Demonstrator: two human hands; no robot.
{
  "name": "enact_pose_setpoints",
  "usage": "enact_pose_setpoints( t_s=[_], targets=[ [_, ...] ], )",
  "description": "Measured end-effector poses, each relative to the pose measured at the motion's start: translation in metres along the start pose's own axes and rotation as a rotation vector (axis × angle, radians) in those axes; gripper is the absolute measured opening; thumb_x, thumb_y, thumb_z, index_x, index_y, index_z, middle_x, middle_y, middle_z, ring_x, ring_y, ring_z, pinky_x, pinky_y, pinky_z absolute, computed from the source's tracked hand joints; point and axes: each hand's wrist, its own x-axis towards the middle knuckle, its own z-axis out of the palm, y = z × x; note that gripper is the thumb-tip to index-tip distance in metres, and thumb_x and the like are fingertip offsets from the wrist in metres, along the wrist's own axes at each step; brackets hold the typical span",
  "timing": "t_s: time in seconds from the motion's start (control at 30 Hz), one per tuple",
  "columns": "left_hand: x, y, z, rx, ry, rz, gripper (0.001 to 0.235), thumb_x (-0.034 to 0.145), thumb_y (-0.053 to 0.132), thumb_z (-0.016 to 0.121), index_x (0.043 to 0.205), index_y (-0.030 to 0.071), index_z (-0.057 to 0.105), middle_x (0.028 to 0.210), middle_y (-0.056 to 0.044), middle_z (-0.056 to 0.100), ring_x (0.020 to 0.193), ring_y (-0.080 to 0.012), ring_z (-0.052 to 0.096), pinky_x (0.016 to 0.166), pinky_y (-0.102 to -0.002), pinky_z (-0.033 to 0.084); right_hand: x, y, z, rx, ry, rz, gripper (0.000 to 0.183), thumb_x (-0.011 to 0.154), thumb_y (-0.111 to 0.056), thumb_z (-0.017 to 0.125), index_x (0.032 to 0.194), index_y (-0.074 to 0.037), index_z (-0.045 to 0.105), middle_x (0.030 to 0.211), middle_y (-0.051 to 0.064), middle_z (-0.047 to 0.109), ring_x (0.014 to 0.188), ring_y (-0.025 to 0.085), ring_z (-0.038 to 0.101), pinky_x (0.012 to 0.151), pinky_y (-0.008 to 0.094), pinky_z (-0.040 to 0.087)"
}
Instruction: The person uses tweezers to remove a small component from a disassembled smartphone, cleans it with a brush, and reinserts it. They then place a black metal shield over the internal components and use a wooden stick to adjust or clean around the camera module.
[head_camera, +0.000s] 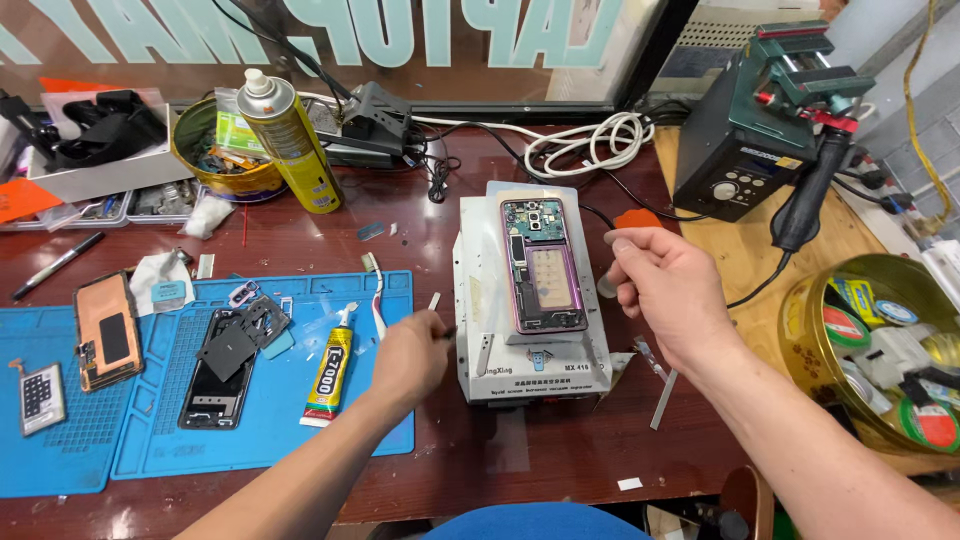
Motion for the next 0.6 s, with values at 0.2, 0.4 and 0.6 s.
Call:
enact_pose_setpoints(
  t_s=[0.2, 0.4, 0.6],
  targets=[
    [0.017, 0.073, -0.045, -0.891, -0.107, -0.256, 0.010, 0.088, 0.009, 0.074, 0.094, 0.002, 0.072, 0.080, -0.004, 0.071, 0.068, -0.0123, 0.064, 0.058, -0.028, 0.052, 0.029, -0.021, 0.026, -0.185, -0.315, -0.078, 0.029, 0.092, -0.016, 0.068, 0.119, -0.006, 0.073, 0.085, -0.001, 0.070, 0.065, 0.004, 0.059, 0.052, 0.021, 0.046],
    [0.027, 0.127, -0.043, -0.943, -0.176, -0.272, 0.010, 0.087, 0.008, 0.073, 0.095, 0.002, 0.073, 0.083, -0.007, 0.074, 0.068, -0.0171, 0.067, 0.060, -0.030, 0.057, 0.059, -0.023, 0.052, -0.178, -0.445, -0.103, 0.022, 0.090, -0.011, 0.073, 0.109, -0.001, 0.077, 0.078, 0.003, 0.069, 0.063, 0.009, 0.059, 0.052, 0.023, 0.048],
    [0.014, 0.123, -0.035, -0.654, -0.125, -0.393, 0.024, 0.081, 0.005, 0.080, 0.100, 0.000, 0.066, 0.086, -0.012, 0.072, 0.062, -0.0181, 0.067, 0.052, -0.033, 0.057, 0.088, -0.012, 0.056, -0.186, -0.364, -0.006, 0.020, 0.090, -0.009, 0.072, 0.108, -0.001, 0.075, 0.078, 0.003, 0.070, 0.066, 0.009, 0.063, 0.056, 0.024, 0.055]
  ],
)
